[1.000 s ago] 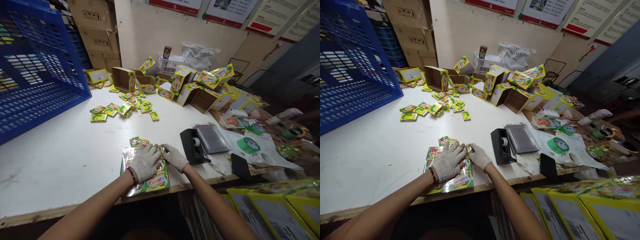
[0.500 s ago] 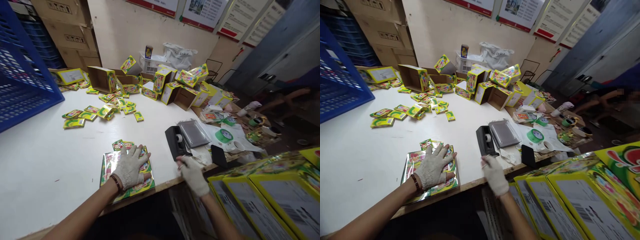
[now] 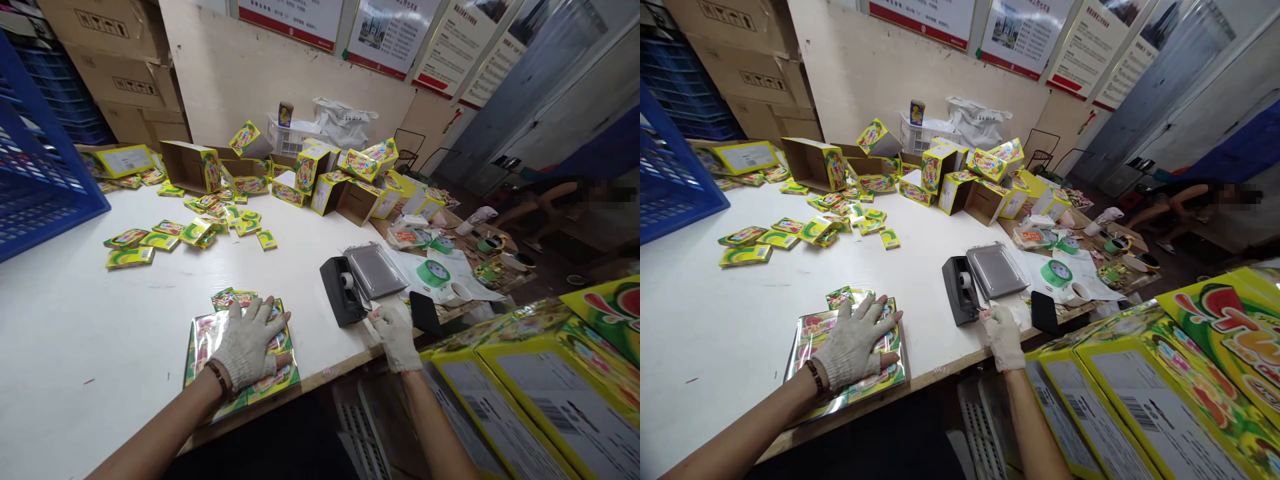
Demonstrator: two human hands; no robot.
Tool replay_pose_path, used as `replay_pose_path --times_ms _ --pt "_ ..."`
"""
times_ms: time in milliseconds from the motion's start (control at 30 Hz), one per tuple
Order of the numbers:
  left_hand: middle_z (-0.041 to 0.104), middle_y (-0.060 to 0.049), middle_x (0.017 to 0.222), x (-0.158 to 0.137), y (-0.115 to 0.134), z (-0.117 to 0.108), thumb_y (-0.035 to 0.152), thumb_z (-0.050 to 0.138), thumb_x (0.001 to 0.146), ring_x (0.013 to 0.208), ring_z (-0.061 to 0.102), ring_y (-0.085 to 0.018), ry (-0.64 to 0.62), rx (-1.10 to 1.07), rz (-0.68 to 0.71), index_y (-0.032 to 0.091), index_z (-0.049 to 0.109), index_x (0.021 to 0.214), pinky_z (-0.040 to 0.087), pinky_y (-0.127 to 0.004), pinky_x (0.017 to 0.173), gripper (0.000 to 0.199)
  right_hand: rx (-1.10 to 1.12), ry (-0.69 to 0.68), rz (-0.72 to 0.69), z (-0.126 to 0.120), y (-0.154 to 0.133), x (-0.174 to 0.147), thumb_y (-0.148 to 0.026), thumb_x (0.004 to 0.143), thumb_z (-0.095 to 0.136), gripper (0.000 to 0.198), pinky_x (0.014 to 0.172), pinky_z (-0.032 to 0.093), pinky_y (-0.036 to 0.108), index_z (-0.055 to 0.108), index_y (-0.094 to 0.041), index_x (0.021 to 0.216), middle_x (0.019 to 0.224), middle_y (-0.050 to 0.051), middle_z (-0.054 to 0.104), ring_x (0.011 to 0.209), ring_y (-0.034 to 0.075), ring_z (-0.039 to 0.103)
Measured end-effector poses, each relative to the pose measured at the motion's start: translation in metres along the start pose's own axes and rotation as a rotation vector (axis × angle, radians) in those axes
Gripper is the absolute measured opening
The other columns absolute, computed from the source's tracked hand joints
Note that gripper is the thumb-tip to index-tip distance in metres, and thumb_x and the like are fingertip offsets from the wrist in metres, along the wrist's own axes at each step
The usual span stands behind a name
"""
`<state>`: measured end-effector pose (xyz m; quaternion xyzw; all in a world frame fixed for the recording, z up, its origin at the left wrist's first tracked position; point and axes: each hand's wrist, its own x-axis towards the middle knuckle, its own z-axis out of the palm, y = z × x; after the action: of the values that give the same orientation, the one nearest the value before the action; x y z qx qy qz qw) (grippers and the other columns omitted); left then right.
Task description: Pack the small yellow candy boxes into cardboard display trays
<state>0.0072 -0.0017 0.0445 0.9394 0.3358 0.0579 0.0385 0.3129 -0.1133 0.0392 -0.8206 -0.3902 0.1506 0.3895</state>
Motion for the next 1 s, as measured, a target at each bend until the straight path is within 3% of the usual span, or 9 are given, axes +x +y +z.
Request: replay_pose_path --times_ms 167,300,400,500,633,700,867,1000 --pt "0.044 -0.021 0.147 0.000 -0.001 0.001 0.066 0.062 0.074 0.132 0.038 -0.048 0.014 -0.007 0.008 0.030 0.053 0.138 0.012 -0.074 0.103 0.074 0.238 -0.117 0.197 0.014 0.021 -0.023 -0.060 0.067 0.053 0.037 0.054 0.038 0.029 0.043 -0.025 0.060 0.057 -0.002 0.044 0.056 0.015 0.043" --pt "0.044 -0.020 0.147 0.000 0.000 0.002 0.067 0.062 0.074 0.133 0.036 -0.047 0.016 -0.023 -0.007 0.031 0.052 0.138 0.010 -0.074 0.104 0.074 0.332 -0.191 0.283 0.036 0.035 -0.023 -0.067 0.066 0.045 0.042 0.043 0.033 0.024 0.036 -0.025 0.065 0.052 -0.005 0.041 0.044 0.011 0.036" --pt "0.043 -0.020 0.148 -0.001 0.000 0.002 0.071 0.058 0.074 0.133 0.036 -0.046 0.005 -0.031 -0.011 0.032 0.051 0.138 0.011 -0.074 0.103 0.075 0.360 -0.283 0.314 0.036 0.032 -0.022 -0.066 0.062 0.052 0.043 0.039 0.028 0.023 0.037 -0.025 0.065 0.048 -0.008 0.039 0.038 0.009 0.033" --pt "0.043 -0.020 0.148 -0.002 0.000 0.002 0.075 0.056 0.073 0.133 0.037 -0.045 0.009 -0.024 -0.009 0.032 0.051 0.138 0.012 -0.073 0.103 0.078 0.415 -0.521 0.267 0.031 0.006 -0.027 -0.062 0.060 0.062 0.044 0.041 0.030 0.022 0.040 -0.024 0.063 0.049 -0.007 0.043 0.041 0.009 0.038" --pt "0.043 -0.020 0.148 -0.003 0.000 0.001 0.080 0.055 0.069 0.132 0.036 -0.047 0.017 -0.029 -0.001 0.030 0.049 0.140 0.011 -0.074 0.103 0.087 0.393 -1.017 -0.014 0.044 -0.052 -0.024 -0.058 0.073 0.061 0.041 0.047 0.033 0.022 0.046 -0.020 0.063 0.054 -0.005 0.048 0.047 0.008 0.043" --pt "0.043 -0.020 0.148 -0.003 0.000 0.000 0.080 0.052 0.071 0.132 0.036 -0.047 0.017 -0.038 0.002 0.030 0.050 0.140 0.012 -0.073 0.103 0.085 0.307 -1.171 -0.118 0.061 -0.074 -0.014 -0.053 0.074 0.062 0.038 0.048 0.033 0.021 0.050 -0.019 0.063 0.052 -0.006 0.049 0.047 0.007 0.043" --pt "0.048 -0.016 0.144 -0.001 0.003 -0.001 0.060 0.043 0.090 0.131 0.040 -0.041 0.068 -0.042 -0.040 0.033 0.057 0.133 0.020 -0.066 0.105 0.052 0.159 -1.317 -0.069 0.102 -0.081 0.013 -0.041 0.068 0.071 0.031 0.042 0.027 0.018 0.052 -0.018 0.059 0.042 -0.009 0.044 0.041 0.006 0.041" --pt "0.047 -0.016 0.144 0.000 0.005 0.000 0.055 0.049 0.089 0.132 0.039 -0.041 0.072 -0.026 -0.053 0.032 0.056 0.133 0.021 -0.066 0.106 0.050 0.212 -1.309 0.004 0.115 -0.064 0.011 -0.050 0.063 0.074 0.040 0.044 0.035 0.018 0.051 -0.017 0.060 0.046 -0.006 0.051 0.044 0.008 0.049"
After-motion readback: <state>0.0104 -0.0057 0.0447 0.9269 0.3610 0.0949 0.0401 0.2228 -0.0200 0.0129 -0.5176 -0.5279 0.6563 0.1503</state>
